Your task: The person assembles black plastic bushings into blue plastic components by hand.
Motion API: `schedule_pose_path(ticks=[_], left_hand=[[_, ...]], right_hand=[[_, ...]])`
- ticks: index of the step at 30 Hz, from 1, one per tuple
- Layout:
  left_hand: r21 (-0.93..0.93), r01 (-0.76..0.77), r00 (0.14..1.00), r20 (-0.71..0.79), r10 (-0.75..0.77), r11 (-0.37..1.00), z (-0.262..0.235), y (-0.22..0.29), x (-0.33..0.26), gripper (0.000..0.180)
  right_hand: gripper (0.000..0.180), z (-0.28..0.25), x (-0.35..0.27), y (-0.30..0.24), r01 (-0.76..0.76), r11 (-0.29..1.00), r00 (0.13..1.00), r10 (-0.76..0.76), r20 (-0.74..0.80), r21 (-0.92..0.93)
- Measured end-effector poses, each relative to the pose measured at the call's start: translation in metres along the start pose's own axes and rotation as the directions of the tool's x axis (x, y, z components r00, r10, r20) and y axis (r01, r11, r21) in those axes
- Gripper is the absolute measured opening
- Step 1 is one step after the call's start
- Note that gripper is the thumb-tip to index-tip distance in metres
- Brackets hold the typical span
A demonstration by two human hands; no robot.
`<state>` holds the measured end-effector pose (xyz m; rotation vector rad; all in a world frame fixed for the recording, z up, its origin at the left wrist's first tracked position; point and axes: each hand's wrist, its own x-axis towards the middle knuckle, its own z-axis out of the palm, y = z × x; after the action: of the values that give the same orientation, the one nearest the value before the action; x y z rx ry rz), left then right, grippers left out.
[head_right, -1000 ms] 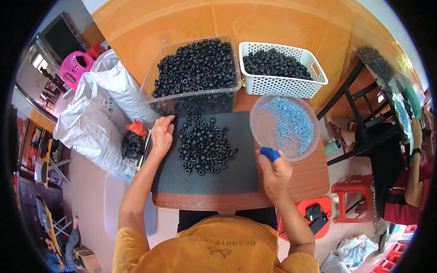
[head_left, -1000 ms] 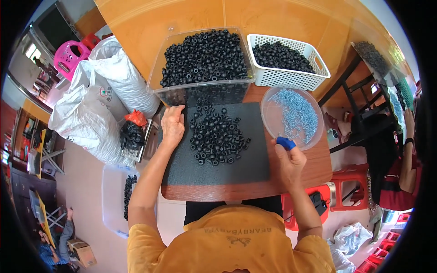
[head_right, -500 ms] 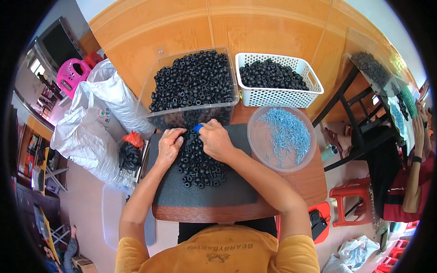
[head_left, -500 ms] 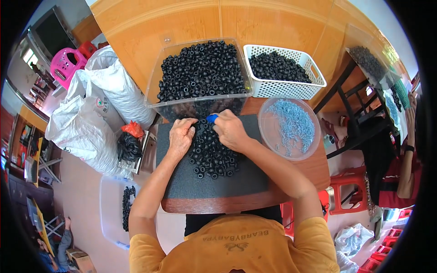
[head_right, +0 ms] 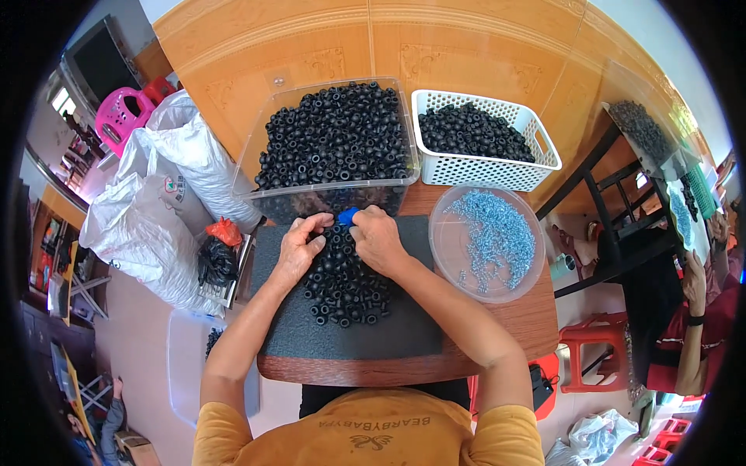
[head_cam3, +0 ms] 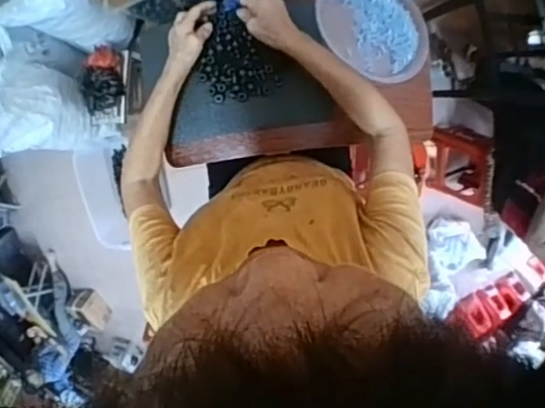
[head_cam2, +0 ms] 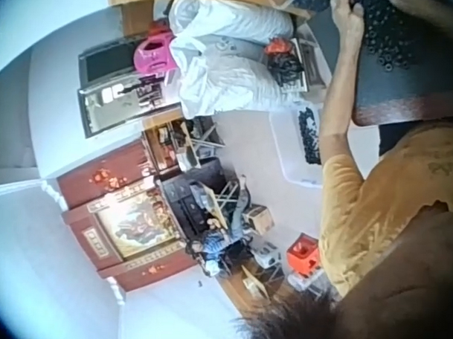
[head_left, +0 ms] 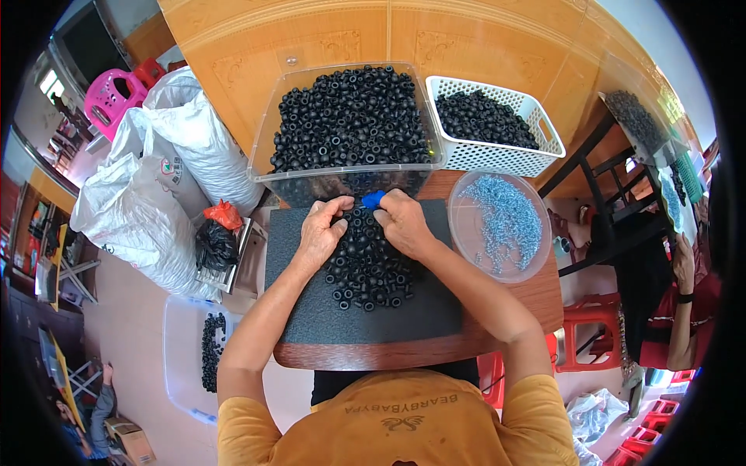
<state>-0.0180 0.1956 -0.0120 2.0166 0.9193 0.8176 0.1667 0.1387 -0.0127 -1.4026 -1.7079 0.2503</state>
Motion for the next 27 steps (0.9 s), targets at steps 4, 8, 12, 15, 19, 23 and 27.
schedule_pose_path(ticks=[4, 8, 12, 15, 19, 23, 27], left_hand=[[0.020, -0.084, 0.996, -0.004, 0.084, 0.996, 0.003, 0.003, 0.002, 0.046], [-0.028, -0.027, 0.998, 0.047, 0.028, 0.999, 0.000, 0.001, 0.001, 0.045], [-0.170, 0.118, 0.983, 0.161, -0.091, 0.978, 0.003, 0.002, 0.007, 0.040], [-0.295, 0.074, 0.977, 0.214, -0.010, 0.953, 0.000, -0.009, 0.002, 0.034], [-0.358, 0.092, 0.979, 0.201, -0.019, 0.929, 0.000, -0.005, -0.002, 0.032], [-0.337, 0.078, 0.982, 0.189, -0.014, 0.938, 0.001, 0.000, -0.006, 0.039], [-0.407, 0.055, 0.994, 0.107, -0.012, 0.912, 0.001, 0.005, -0.013, 0.039]], right_hand=[[0.011, 0.003, -0.001, 0.004, 0.038, 0.998, 0.999, -0.038, 0.002, -0.043], [0.017, 0.006, -0.003, 0.003, -0.018, 0.999, 0.999, 0.020, 0.051, -0.029], [0.019, -0.001, -0.001, 0.006, -0.101, 0.995, 0.992, 0.100, 0.071, 0.004], [0.017, -0.002, -0.004, 0.002, -0.035, 0.999, 0.997, 0.033, 0.065, 0.017], [0.015, -0.005, -0.008, 0.003, -0.109, 0.991, 0.990, 0.102, 0.099, 0.078], [0.012, -0.017, -0.012, 0.000, -0.111, 0.993, 0.986, 0.105, 0.132, 0.044], [0.013, -0.036, -0.020, -0.017, -0.025, 0.999, 0.999, 0.027, 0.042, -0.034]])
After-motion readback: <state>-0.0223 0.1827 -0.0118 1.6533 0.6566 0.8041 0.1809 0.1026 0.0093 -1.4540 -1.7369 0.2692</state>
